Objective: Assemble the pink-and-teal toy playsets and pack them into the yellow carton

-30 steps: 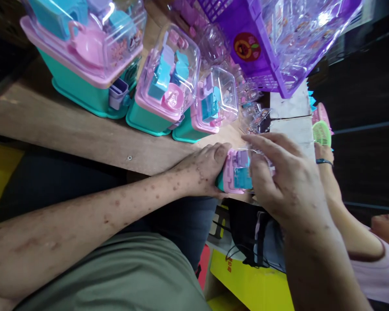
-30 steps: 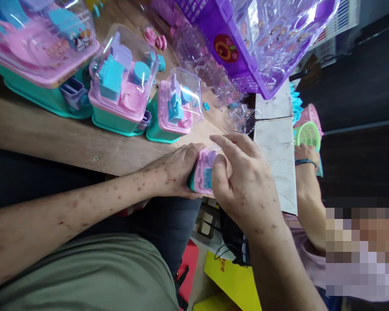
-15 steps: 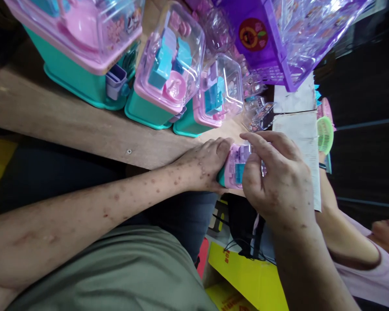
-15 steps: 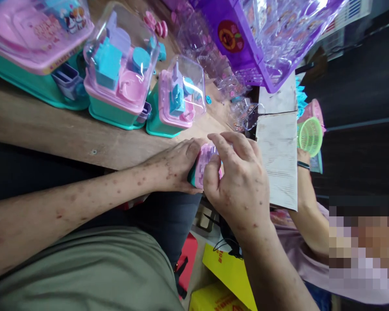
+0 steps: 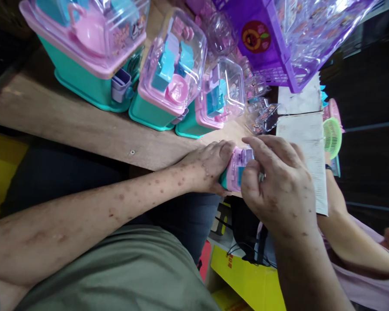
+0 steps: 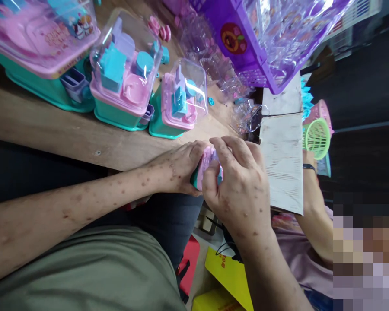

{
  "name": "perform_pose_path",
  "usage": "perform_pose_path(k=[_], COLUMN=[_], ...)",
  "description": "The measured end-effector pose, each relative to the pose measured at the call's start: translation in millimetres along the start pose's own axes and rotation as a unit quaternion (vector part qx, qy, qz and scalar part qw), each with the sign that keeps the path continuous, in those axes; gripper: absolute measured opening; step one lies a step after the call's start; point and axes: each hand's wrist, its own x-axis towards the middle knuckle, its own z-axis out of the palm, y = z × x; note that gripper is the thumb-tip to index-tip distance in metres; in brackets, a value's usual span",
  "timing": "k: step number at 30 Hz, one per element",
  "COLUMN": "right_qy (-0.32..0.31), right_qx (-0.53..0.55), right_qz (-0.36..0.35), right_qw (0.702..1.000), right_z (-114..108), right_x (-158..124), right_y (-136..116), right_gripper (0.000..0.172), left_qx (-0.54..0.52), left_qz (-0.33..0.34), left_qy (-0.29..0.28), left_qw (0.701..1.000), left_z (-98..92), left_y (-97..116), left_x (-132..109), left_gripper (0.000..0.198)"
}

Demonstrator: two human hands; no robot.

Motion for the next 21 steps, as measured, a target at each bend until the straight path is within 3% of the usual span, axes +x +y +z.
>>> perform_pose_path(k=[13, 21], right_qy=[-0.003, 0.013], right_qx=[0.025, 0.122], right_qz=[0.002, 0.047], right_qw=[1.000, 0.991], right_z=[4.9, 26.8], right_x=[5.0, -20.5], right_y=[6.4, 25.9], right_gripper=[0.039, 0.036], left_qx=[0.020, -0.023], left_qz=[0.003, -0.017], left_qy=[0.002, -0.014], left_qw=[1.000, 1.000], left_z=[6.3, -1.8], left_y=[-5.0, -0.2], left_x=[3.4, 1.6], left_gripper=[0.093, 0.109])
